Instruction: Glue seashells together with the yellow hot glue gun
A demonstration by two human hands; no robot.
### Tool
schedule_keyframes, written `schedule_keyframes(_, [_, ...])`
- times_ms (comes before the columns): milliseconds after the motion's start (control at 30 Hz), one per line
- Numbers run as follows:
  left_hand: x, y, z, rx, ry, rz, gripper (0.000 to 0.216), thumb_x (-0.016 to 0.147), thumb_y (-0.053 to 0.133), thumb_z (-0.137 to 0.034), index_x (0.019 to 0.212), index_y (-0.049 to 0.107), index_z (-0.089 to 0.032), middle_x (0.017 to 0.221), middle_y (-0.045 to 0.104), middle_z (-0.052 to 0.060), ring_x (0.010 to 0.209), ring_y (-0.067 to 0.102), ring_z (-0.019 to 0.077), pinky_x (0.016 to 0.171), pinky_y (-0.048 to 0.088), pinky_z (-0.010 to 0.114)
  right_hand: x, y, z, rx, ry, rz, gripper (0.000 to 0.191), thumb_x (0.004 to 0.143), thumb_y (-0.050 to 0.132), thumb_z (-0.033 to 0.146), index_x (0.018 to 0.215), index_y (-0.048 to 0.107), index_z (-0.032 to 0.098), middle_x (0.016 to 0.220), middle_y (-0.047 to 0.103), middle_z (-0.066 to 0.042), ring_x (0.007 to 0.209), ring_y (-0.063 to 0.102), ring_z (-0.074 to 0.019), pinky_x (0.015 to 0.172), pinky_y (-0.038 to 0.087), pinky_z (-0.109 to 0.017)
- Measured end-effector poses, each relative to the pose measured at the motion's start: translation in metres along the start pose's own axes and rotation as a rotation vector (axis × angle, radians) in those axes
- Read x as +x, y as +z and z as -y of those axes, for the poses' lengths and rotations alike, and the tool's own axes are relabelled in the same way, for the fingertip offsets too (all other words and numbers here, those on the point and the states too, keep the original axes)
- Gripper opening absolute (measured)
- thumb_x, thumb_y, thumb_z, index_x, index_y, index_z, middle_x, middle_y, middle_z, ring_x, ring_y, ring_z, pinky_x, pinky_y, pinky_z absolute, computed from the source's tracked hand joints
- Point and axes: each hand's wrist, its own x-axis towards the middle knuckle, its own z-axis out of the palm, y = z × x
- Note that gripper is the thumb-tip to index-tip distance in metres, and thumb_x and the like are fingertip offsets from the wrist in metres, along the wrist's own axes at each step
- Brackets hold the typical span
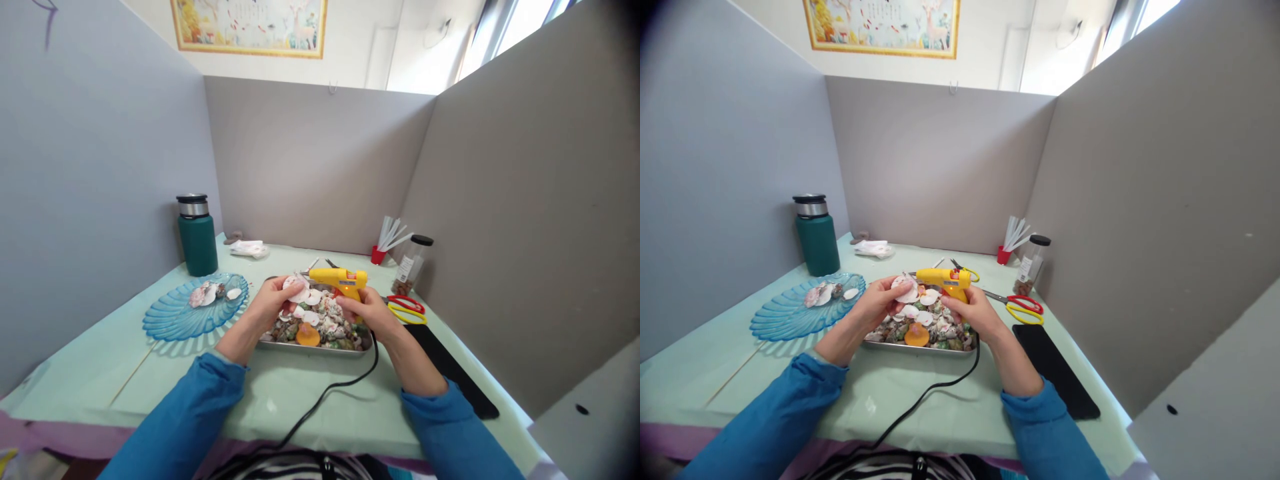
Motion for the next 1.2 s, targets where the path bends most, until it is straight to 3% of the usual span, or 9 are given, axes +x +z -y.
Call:
schedule_keyframes(500, [-0.0018, 0.0003, -0.0024, -0.004, -0.021, 0.072, 0.036, 0.074, 0.066, -0.044, 0.084, 0.063, -0.010, 0.041, 0.043, -0.005, 0.034, 0.030, 0.0026, 0.034, 0.016, 0.017, 0.0000, -0.0032, 0.0013, 0.029, -0.002, 0.031, 0.026, 0.078, 0.063, 0.039, 0.068, 0.053, 0.017, 0.045, 0.043, 0.006, 0.044, 0.036, -0.0084, 0.048, 0.028, -0.025])
schedule_keyframes(1200, [-0.0031, 0.0015, -0.0053, -0.033, -0.044, 0.109, 0.029, 0.078, 0.064, -0.040, 0.081, 0.058, -0.012, 0.041, 0.043, -0.006, 0.034, 0.030, 0.0029, 0.032, 0.016, 0.016, 0.0015, -0.0056, -0.0019, 0.080, 0.038, 0.042, 0.026, 0.078, 0.064, 0.037, 0.069, 0.052, 0.017, 0.045, 0.043, 0.006, 0.044, 0.036, -0.0079, 0.048, 0.026, -0.024])
